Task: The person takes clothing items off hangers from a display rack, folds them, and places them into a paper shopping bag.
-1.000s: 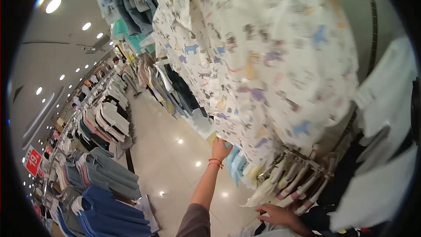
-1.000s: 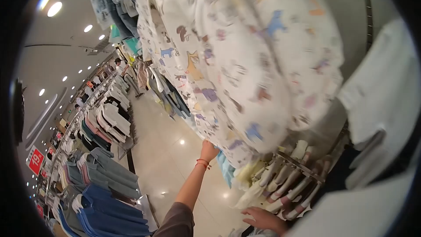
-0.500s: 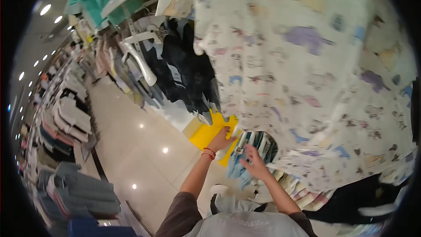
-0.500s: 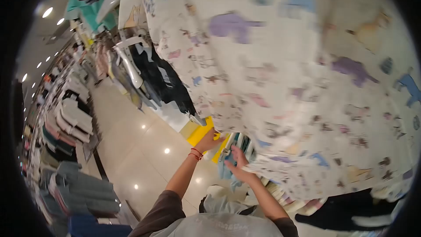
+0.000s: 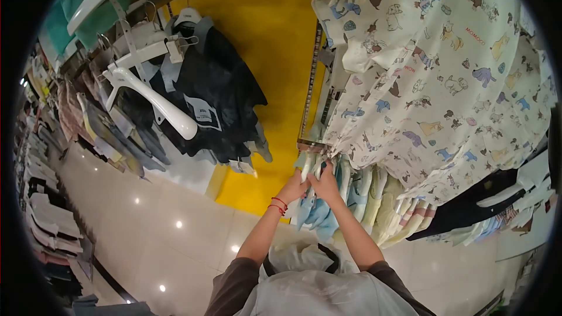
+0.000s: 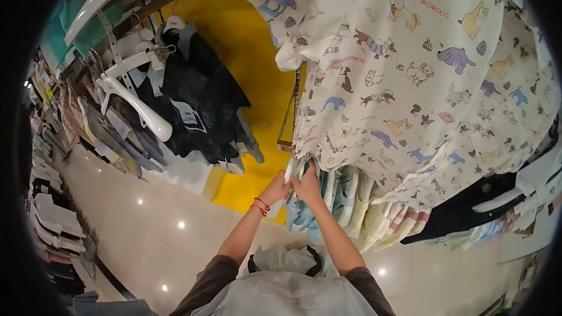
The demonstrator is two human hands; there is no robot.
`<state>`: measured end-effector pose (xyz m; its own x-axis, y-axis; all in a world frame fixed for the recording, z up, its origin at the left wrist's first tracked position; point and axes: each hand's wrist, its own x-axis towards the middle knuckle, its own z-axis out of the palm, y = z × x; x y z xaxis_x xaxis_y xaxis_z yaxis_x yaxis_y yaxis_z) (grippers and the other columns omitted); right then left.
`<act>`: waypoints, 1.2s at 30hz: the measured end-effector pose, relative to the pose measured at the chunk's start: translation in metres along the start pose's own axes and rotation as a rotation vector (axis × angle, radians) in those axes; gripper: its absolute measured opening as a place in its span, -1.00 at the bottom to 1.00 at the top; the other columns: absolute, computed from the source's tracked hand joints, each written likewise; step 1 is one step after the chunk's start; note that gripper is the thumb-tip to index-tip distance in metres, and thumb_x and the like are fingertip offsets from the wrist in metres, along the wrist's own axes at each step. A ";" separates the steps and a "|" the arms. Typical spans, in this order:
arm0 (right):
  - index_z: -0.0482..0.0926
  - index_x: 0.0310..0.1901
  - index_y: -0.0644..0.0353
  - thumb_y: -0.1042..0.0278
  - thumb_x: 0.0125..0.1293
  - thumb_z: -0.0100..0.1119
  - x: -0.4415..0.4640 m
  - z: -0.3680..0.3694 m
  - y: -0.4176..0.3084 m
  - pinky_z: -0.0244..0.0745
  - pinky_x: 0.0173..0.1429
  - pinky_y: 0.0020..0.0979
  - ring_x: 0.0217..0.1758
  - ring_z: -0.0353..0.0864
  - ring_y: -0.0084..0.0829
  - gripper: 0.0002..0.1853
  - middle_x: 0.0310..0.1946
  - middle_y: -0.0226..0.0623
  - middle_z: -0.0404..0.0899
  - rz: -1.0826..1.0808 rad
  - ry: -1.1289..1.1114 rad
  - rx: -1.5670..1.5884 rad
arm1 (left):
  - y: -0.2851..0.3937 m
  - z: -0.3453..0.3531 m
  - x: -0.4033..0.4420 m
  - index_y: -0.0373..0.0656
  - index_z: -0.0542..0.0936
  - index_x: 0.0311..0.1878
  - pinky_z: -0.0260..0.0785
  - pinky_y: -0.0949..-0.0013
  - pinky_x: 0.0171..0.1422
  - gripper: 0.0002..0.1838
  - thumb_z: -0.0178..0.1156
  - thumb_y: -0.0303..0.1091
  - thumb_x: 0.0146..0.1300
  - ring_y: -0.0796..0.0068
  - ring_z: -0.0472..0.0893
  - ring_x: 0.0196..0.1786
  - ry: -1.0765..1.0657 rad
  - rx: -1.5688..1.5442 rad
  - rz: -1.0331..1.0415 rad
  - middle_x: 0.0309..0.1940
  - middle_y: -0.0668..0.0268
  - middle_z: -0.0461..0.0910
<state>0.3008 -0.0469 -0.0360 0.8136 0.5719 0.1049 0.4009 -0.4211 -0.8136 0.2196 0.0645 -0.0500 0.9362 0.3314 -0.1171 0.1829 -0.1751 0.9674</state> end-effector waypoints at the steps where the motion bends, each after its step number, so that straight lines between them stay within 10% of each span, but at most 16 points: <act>1: -0.05 0.22 0.49 0.26 0.07 0.18 0.001 -0.006 -0.009 0.42 0.03 -0.24 -0.07 0.54 0.05 -0.19 -0.14 0.21 0.50 0.095 -0.052 0.046 | -0.001 -0.003 -0.002 -0.36 0.26 -0.16 0.37 0.41 -0.56 -0.70 0.03 -0.29 0.30 0.47 0.51 -0.65 -0.015 -0.054 -0.002 -0.50 0.18 0.49; 5: -0.08 0.22 0.48 0.36 0.15 0.14 0.004 -0.005 -0.006 0.41 0.01 -0.37 -0.10 0.54 -0.29 -0.26 -0.14 0.00 0.49 0.203 -0.089 0.189 | -0.009 -0.007 -0.004 -0.36 0.27 -0.12 0.36 0.44 -0.56 -0.69 0.01 -0.27 0.33 0.50 0.50 -0.65 -0.019 -0.121 -0.006 -0.46 0.22 0.48; 20: -0.14 0.36 0.26 0.32 0.04 0.34 -0.084 -0.062 -0.025 0.43 -0.09 -0.38 -0.26 0.55 -0.33 -0.03 -0.28 -0.13 0.54 0.028 -0.206 0.211 | -0.012 -0.016 -0.003 -0.40 0.22 -0.15 0.42 0.37 -0.51 -0.51 0.00 -0.05 0.31 0.35 0.55 -0.63 -0.057 -0.189 -0.098 -0.45 0.13 0.48; 25: -0.01 0.35 0.19 0.34 0.09 0.33 -0.129 -0.105 -0.029 0.39 -0.16 -0.47 -0.38 0.48 -0.46 -0.13 -0.07 -0.20 0.48 -0.004 -0.250 -0.048 | -0.014 -0.012 -0.001 -0.39 0.22 -0.14 0.42 0.37 -0.53 -0.52 0.02 -0.07 0.30 0.36 0.55 -0.65 -0.037 -0.217 -0.097 -0.45 0.15 0.50; 29: 0.27 0.24 0.24 0.37 0.19 0.23 -0.158 -0.125 -0.040 0.36 0.01 -0.46 -0.10 0.47 -0.46 -0.41 0.04 -0.23 0.45 0.065 -0.201 0.078 | -0.011 -0.015 0.000 -0.41 0.23 -0.10 0.43 0.34 -0.48 -0.50 0.05 -0.07 0.28 0.34 0.56 -0.62 -0.038 -0.185 -0.133 -0.45 0.16 0.50; 33: 0.36 0.19 0.28 0.39 0.24 0.15 -0.173 -0.146 -0.049 0.26 0.18 -0.44 0.12 0.37 -0.45 -0.52 0.05 -0.25 0.45 0.192 -0.209 0.159 | -0.040 -0.009 -0.009 -0.40 0.19 0.18 0.24 0.14 0.18 -0.31 0.21 -0.13 0.15 0.11 0.40 0.10 0.366 0.368 0.264 -0.03 -0.08 0.39; 36: 0.37 0.17 0.29 0.35 0.26 0.12 -0.180 -0.170 -0.055 0.24 0.20 -0.42 0.10 0.39 -0.44 -0.54 0.03 -0.25 0.45 0.329 -0.246 0.240 | 0.036 -0.031 -0.065 -0.36 0.14 0.26 0.08 0.12 0.31 -0.17 0.33 -0.17 0.02 0.04 0.20 0.28 0.318 0.285 0.451 0.17 -0.11 0.22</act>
<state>0.2039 -0.2464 0.0876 0.7457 0.5973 -0.2951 0.0065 -0.4493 -0.8933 0.1560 0.0648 -0.0005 0.8125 0.4195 0.4049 -0.0960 -0.5887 0.8026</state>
